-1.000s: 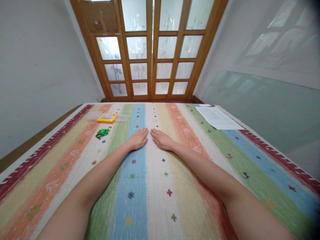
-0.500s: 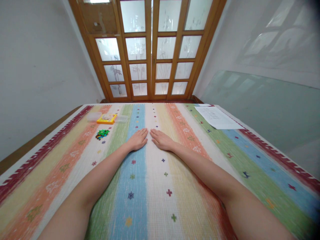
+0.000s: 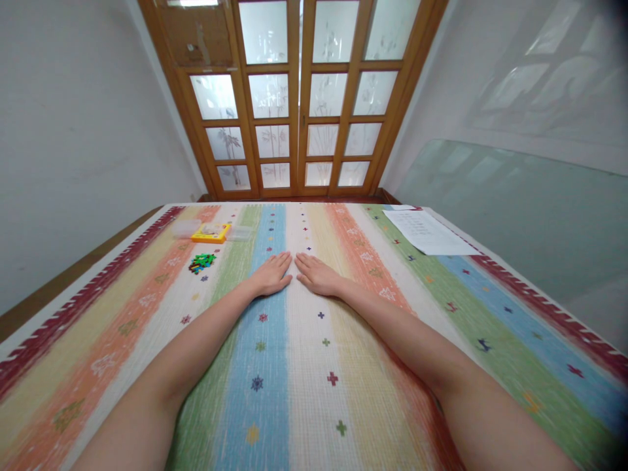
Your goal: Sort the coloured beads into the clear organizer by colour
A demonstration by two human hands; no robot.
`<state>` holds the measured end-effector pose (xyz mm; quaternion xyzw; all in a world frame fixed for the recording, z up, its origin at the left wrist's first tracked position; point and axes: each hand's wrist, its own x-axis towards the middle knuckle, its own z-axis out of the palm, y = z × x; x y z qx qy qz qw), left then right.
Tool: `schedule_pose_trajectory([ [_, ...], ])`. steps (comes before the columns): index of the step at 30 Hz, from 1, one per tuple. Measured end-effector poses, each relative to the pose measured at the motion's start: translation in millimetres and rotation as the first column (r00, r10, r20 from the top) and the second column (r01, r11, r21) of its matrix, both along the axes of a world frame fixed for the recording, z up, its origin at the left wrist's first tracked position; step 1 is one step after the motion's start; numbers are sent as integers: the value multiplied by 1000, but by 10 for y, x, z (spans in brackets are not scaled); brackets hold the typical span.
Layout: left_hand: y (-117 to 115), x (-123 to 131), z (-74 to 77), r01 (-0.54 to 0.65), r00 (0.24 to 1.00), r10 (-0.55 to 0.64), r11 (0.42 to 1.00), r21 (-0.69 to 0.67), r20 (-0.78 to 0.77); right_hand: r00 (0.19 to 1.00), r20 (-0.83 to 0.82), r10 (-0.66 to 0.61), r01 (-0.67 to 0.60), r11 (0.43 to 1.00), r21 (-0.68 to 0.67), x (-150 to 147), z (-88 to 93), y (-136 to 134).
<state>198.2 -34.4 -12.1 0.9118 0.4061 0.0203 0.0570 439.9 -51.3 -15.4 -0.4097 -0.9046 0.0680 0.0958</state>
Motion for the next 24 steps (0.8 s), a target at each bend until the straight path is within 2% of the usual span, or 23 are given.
schedule_pose_trajectory([
  [24,4,2,-53,-2,999,1,1000,28,46,1000,-15,-1,1,1000,9,2,-55,19],
])
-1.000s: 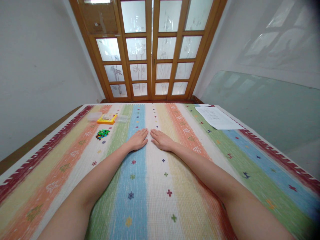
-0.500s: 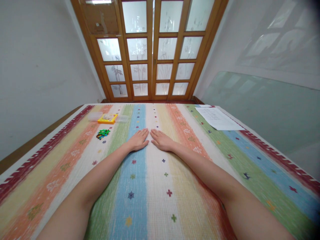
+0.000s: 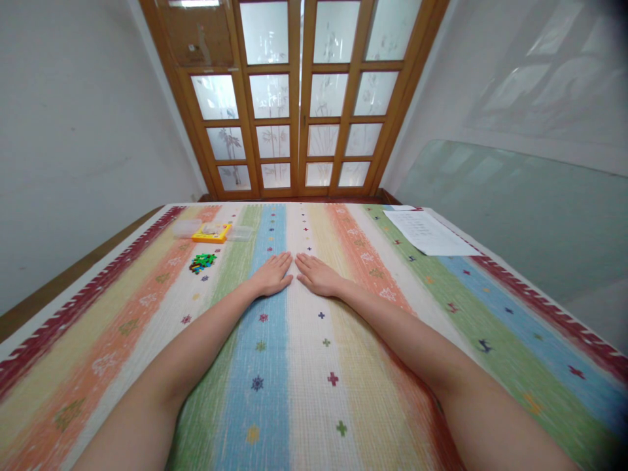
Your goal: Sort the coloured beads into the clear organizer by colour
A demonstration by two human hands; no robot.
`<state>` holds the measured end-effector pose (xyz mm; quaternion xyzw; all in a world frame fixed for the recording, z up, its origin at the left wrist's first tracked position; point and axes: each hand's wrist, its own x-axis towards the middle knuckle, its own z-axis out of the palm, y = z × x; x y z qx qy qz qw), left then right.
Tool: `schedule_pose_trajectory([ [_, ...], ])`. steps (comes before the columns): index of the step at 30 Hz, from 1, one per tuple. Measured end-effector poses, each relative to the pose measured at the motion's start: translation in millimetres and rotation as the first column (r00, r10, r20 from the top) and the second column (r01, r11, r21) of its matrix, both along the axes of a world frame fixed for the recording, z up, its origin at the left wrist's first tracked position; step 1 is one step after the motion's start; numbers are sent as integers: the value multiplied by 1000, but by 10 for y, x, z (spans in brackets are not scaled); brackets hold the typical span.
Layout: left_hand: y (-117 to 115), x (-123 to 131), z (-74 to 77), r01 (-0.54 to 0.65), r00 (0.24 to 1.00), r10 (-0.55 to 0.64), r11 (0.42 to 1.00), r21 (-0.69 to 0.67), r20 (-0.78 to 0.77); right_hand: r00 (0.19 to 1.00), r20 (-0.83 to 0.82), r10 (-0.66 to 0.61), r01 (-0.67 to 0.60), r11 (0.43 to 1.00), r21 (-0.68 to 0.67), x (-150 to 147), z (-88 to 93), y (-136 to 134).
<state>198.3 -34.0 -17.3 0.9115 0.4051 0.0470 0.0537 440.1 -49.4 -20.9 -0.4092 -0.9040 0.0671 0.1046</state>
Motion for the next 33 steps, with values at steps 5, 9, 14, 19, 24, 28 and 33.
schedule_pose_trajectory([
  [5,-14,9,18,-4,1000,4,1000,-5,8,1000,-19,0,0,1000,11,-4,-9,-1],
  [9,-4,8,0,-6,1000,6,1000,1,17,1000,-11,3,-3,1000,18,-7,-8,-2],
  [14,15,-3,-27,-6,1000,6,1000,7,29,1000,-10,5,-5,1000,23,-8,3,-2],
  [19,4,-6,-27,-1,999,1,1000,8,44,1000,-17,-2,2,1000,19,-13,-10,-3],
  [24,-6,-5,26,25,995,-26,1000,7,94,997,-71,5,-3,999,38,-6,13,-8],
  [28,64,-249,122,33,986,-35,999,17,162,978,-206,26,-13,998,65,34,104,16],
  [33,134,-1123,197,-229,938,188,967,113,291,921,-359,-154,170,985,11,88,181,62],
])
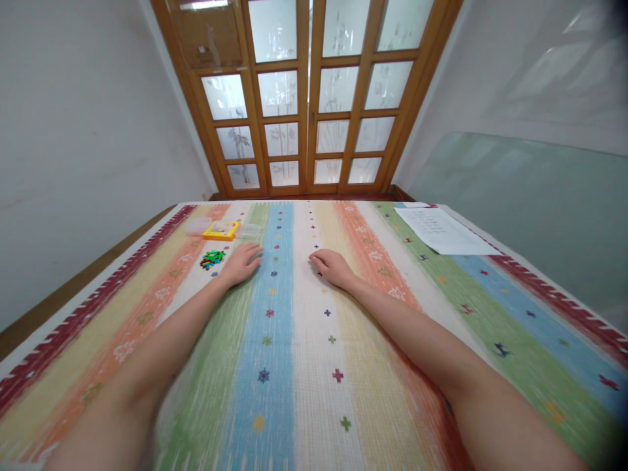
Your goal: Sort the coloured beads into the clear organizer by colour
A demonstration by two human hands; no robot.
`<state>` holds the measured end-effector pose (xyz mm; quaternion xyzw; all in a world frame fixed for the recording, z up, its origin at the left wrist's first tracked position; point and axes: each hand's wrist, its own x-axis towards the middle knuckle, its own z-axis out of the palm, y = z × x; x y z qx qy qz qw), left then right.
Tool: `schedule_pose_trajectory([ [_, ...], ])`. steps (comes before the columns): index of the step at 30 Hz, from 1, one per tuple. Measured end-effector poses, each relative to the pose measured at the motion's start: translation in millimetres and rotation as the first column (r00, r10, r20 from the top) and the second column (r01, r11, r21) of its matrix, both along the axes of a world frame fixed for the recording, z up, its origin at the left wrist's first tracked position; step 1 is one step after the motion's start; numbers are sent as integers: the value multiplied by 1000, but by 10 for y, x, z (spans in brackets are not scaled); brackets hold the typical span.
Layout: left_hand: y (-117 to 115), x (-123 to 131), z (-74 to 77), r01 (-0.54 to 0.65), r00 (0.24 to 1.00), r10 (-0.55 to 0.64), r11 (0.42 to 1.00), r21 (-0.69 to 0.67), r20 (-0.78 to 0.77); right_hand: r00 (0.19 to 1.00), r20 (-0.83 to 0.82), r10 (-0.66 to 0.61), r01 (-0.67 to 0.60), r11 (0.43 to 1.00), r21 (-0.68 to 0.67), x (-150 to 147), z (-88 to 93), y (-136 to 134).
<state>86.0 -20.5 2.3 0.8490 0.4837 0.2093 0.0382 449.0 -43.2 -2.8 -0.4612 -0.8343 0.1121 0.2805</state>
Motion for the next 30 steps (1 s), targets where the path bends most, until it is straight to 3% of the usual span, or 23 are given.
schedule_pose_trajectory([
  [2,-15,-404,9,-186,981,182,981,53,67,1000,-7,-29,29,999,-21,0,3,4],
  [5,-53,-862,20,-466,870,456,885,9,187,1000,16,-14,14,1000,-22,-20,-5,-4],
  [9,-30,-1043,42,-637,673,665,744,-203,325,999,43,6,-6,1000,-17,-37,-7,-12],
  [11,22,-980,44,-633,655,675,735,-242,340,999,43,10,-9,1000,-19,-33,-4,-12],
  [15,155,-719,4,-589,717,626,780,-214,308,999,40,20,-19,1000,-12,-22,-1,-8],
  [19,273,-437,-56,-589,703,641,768,-253,308,998,52,32,-32,999,-8,-20,3,-6],
  [23,350,-147,-76,-518,754,585,809,-278,299,998,52,35,-34,999,-8,-19,1,-1],
  [26,360,132,-79,-435,803,514,852,-292,303,998,42,36,-35,999,-9,-18,-7,5],
  [30,303,609,-109,-254,882,333,932,-258,333,999,31,44,-44,999,-5,-28,-10,-2],
])
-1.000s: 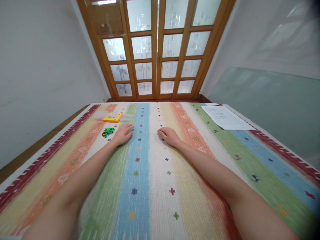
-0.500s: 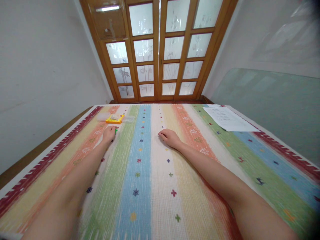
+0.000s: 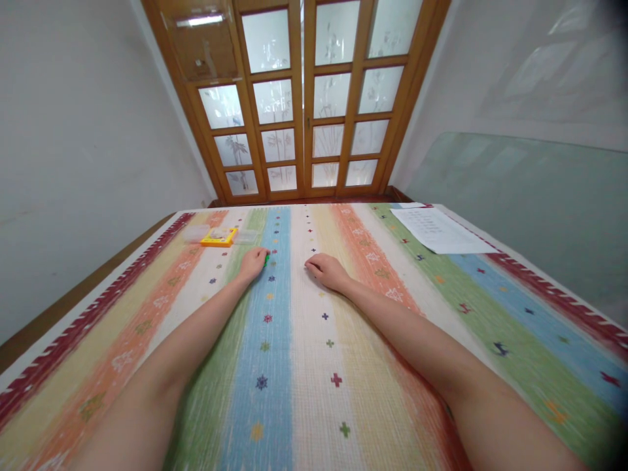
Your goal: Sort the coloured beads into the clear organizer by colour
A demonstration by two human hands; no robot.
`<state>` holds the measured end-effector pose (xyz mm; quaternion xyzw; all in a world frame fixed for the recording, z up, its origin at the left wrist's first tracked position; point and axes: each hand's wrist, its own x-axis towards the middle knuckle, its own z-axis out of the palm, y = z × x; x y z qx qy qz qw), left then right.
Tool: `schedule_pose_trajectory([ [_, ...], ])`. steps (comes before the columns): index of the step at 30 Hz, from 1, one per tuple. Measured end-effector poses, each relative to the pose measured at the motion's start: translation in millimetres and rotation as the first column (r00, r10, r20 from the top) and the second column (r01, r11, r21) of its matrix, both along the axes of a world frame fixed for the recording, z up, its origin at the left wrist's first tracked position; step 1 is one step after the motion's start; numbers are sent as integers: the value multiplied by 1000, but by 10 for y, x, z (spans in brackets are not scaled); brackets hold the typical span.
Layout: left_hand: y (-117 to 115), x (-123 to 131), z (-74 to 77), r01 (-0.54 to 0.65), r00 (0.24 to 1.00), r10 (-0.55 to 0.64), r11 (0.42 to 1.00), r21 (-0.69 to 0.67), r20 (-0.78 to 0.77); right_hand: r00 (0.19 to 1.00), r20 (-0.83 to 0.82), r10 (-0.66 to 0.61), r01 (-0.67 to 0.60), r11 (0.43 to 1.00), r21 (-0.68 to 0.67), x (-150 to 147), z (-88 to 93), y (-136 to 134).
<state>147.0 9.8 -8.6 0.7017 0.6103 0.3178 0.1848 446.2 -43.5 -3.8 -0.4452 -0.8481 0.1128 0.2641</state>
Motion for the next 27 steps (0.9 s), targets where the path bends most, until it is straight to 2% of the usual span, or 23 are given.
schedule_pose_trajectory([
  [4,-65,510,-36,175,983,-173,983,45,-61,998,-3,-59,59,998,2,-3,4,-3],
  [8,-93,923,-28,249,962,-242,967,50,-125,971,-106,-213,218,975,33,56,5,50],
  [12,-126,1182,9,273,951,-264,961,35,-162,929,-185,-320,326,945,2,138,2,129],
  [16,-156,1276,9,290,949,-282,956,37,-142,918,-214,-332,337,941,-18,162,-8,153],
  [20,-98,1105,-15,253,967,-252,963,90,-24,924,-229,-305,313,950,-5,155,-12,127],
  [23,27,703,25,158,987,-160,973,171,-1,925,-224,-308,315,949,-8,148,-6,111],
  [25,129,306,98,3,1000,4,969,246,-26,927,-208,-311,316,949,-13,137,1,105],
  [27,216,-151,199,-237,967,256,912,333,-12,931,-192,-309,312,950,-15,124,8,101],
])
